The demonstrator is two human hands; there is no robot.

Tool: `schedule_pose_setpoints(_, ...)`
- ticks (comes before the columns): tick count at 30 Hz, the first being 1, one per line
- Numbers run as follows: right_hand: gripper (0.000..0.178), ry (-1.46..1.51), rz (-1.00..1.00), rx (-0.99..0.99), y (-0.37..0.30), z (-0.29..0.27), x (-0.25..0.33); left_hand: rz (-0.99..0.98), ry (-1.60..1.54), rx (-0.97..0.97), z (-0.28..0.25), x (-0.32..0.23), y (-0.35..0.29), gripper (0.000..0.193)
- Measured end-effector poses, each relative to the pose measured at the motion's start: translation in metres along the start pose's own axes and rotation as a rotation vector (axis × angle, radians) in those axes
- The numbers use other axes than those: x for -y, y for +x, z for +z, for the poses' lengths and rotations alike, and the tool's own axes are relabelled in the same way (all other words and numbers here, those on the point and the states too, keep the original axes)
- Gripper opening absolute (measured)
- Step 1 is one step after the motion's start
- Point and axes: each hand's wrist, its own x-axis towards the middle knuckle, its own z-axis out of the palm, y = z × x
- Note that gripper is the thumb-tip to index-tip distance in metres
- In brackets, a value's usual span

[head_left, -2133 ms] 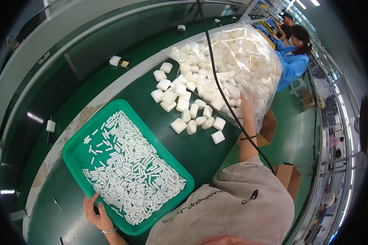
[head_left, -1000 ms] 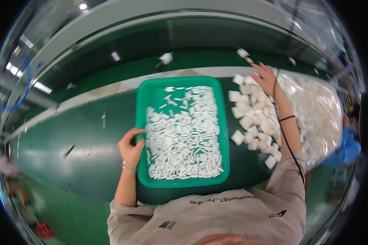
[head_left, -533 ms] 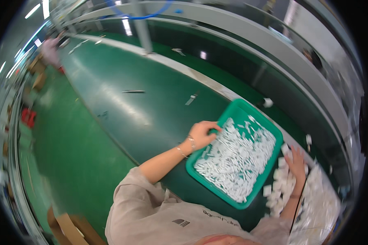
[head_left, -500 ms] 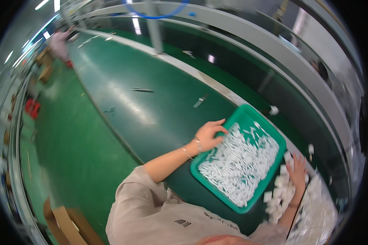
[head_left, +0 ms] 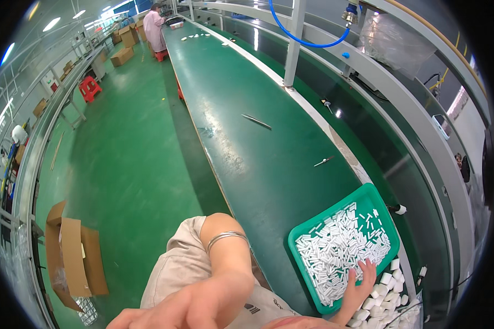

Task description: The person assembles electronics by picking small white plastic components from a green tray and fitting them onto a circuit board assembly, then places the finished units onto an assembly line.

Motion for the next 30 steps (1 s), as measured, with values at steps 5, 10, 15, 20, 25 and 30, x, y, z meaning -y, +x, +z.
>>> schedule_pose_setpoints(5, 0.028, -0.019, -0.029, 0.049, -0.008, 0.013, 0.0, 0.252, 0.171, -0.093, 0.017, 0.0, 0.006, 0.04)
schedule_pose_setpoints(10, 0.031, 0.025, -0.054, 0.1, -0.022, 0.021, -0.011, 0.102, 0.132, -0.005, 0.027, -0.015, 0.007, 0.041)
schedule_pose_setpoints(15, 0.031, 0.054, -0.077, 0.097, -0.021, 0.023, -0.009, 0.213, 0.103, 0.109, 0.043, -0.019, 0.013, 0.04)
schedule_pose_setpoints(20, 0.034, 0.031, -0.075, 0.088, -0.023, 0.023, -0.013, 0.106, 0.119, -0.055, 0.073, -0.012, 0.026, 0.043)
schedule_pose_setpoints(25, 0.04, -0.047, -0.082, 0.08, -0.021, 0.024, -0.009, -0.167, 0.426, 0.02, 0.08, -0.036, 0.018, 0.046)
schedule_pose_setpoints(30, 0.046, -0.077, -0.036, 0.114, -0.017, 0.026, -0.008, -0.304, 0.503, 0.126, 0.054, -0.041, 0.017, 0.048)
